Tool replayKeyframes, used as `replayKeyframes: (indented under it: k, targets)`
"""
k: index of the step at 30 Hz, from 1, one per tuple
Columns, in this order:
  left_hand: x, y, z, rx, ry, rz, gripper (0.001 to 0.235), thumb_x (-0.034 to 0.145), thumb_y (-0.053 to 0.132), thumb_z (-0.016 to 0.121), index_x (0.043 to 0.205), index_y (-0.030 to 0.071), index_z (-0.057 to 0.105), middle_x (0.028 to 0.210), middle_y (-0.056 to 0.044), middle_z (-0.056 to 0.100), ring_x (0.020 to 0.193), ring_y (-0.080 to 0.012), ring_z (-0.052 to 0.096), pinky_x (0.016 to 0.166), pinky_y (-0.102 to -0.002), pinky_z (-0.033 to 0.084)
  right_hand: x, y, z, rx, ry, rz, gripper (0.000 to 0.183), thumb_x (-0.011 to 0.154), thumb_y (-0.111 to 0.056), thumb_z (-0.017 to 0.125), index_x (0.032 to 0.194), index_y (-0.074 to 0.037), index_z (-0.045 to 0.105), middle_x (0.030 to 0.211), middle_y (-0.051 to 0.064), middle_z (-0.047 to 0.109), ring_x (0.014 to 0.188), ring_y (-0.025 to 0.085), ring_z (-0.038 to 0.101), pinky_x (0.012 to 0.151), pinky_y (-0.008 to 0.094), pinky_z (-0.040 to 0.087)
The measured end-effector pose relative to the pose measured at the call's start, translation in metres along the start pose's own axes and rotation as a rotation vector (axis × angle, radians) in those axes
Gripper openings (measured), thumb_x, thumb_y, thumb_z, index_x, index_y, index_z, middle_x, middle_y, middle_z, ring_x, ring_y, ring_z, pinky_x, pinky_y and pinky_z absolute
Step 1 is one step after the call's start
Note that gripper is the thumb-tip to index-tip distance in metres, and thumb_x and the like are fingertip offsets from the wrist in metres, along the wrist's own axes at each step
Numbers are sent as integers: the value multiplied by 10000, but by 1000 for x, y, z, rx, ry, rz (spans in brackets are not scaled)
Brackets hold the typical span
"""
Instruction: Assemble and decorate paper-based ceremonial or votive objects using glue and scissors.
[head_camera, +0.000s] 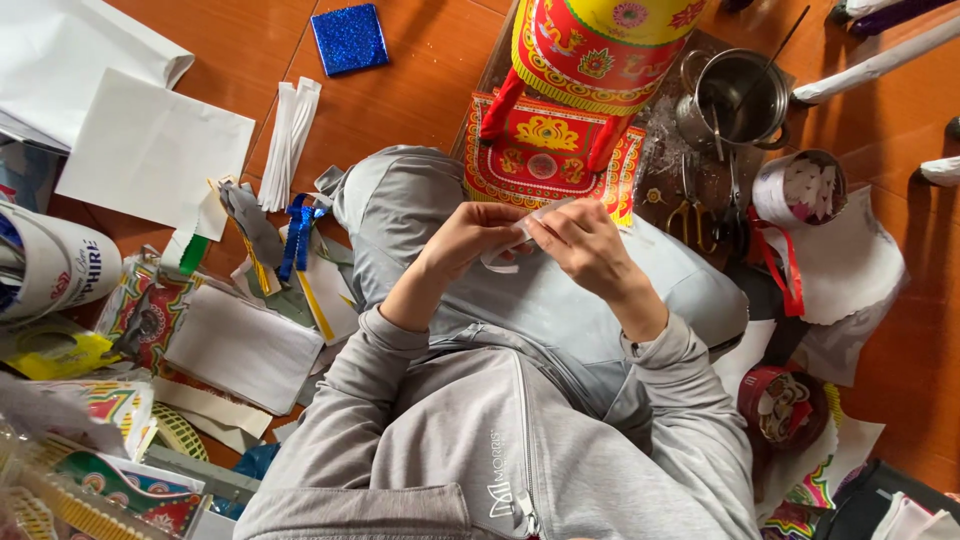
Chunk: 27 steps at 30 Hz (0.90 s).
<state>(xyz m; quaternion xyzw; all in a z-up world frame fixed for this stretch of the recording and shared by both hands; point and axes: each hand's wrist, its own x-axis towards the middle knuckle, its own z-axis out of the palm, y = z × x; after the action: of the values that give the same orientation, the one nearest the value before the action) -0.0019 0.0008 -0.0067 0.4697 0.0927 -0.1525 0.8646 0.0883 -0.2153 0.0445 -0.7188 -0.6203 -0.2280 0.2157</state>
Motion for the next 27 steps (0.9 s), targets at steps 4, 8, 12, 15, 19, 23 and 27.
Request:
replayKeyframes:
  k: [4,8,12,15,19,23,27]
  targets:
    - [0,-3,-3,-33,21,-49,264,953,68,686,1194,-41,686,934,-110,751,848,-180,746,718,-302,604,2,9,-7,-91,-62,1,320,896,-79,727,1213,-50,760,1090,24,642,1034,207,574,910,396,466]
    - [5,-8,-8,-33,6,-6,267,974,62,685,1207,-68,696,972,-98,757,874,-170,735,771,-292,604,-13,7,9,-54,-11,-37,272,933,-43,731,1205,-29,737,1129,55,636,1085,215,588,972,401,487]
    - [1,-3,-5,-9,-17,13,277,985,71,672,1225,-66,702,994,-106,763,880,-156,726,797,-288,597,2,1,-2,47,-65,-47,335,884,-74,721,1217,-51,751,1137,33,640,1048,210,573,966,394,480]
    - [-1,-1,-2,-6,-3,-5,283,974,72,662,1227,-48,699,982,-122,764,860,-160,729,786,-296,592,-3,6,0,-5,-62,63,359,867,-63,726,1224,-57,755,1084,28,615,1042,226,571,935,397,461]
    - [3,-6,-5,-51,3,-14,280,973,63,658,1223,-58,697,991,-127,763,869,-165,733,798,-293,599,-4,-1,6,10,-37,18,374,853,-49,713,1225,-48,755,1086,34,615,1033,224,563,936,400,465]
    - [1,-9,-10,-89,-6,13,270,986,57,657,1217,-78,696,996,-137,762,873,-176,732,806,-293,604,-4,5,4,-7,-46,60,348,884,-88,723,1229,-59,752,1108,31,616,1055,221,570,917,393,452]
    - [5,-14,-16,-99,-1,35,267,989,45,660,1218,-87,696,1023,-142,759,889,-178,730,820,-296,604,-7,-2,13,-29,41,54,320,930,-69,738,1249,-71,756,1081,26,607,1028,207,554,904,377,450]
